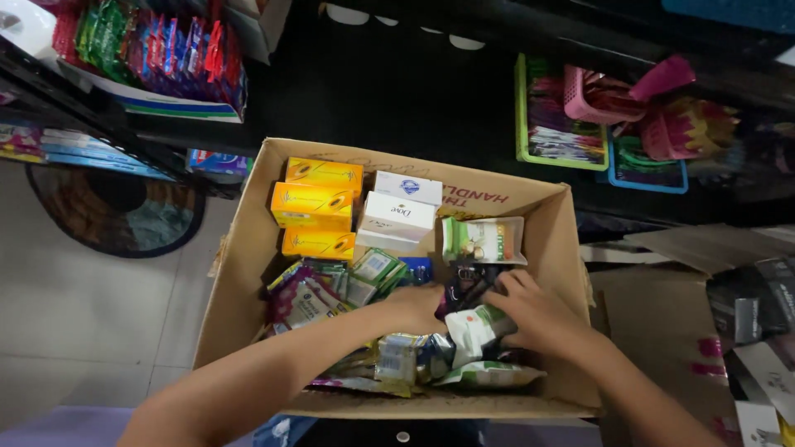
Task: The person organizes various toiletries and packaged goods from a cardboard box onto a nearby shelf. They pick up items such as bottles, boxes, and sachets, sort them by type, and place them into designated areas on the shelf.
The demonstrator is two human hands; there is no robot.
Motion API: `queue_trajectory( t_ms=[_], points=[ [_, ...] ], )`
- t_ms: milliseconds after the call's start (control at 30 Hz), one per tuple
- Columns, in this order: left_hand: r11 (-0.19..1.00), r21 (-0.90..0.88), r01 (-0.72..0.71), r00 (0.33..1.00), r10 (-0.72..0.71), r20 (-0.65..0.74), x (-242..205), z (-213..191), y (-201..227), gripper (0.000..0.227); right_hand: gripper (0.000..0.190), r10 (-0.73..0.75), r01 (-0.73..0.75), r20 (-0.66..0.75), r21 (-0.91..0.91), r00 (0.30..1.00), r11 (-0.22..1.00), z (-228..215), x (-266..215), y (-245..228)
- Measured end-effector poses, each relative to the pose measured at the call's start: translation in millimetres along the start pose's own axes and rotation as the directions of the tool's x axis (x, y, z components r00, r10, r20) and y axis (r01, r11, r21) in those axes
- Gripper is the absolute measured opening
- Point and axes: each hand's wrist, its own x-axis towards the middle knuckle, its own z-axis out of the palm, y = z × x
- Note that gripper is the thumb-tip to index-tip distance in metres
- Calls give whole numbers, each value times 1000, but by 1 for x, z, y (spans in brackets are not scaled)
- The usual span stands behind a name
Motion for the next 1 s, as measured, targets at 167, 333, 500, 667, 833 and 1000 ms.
queue_trajectory(
  t_ms=[167,333,500,667,833,1000],
  points=[
    [997,-74,-7,999,10,46,8,-5,-6,62,43,17,-54,169,216,985,975,-20,-19,2],
    [1000,-29,-3,989,8,149,-2,-26,5,58,34,-19,27,-24,423,1000,906,-10,-12,50],
    [997,12,-78,984,75,162,-6,-26,8,55,36,241,-185,-104,380,965,906,-65,16,46],
    [986,35,-161,965,149,215,-15,-39,13,47,38,-230,23,-802,-262,550,965,-65,30,13],
    [990,27,-136,984,132,123,-7,-40,2,52,28,-54,88,-144,245,988,965,-24,3,11],
    [1000,19,1,979,-5,206,-2,-50,1,49,54,-111,34,256,288,960,957,35,-6,2]
  ],
)
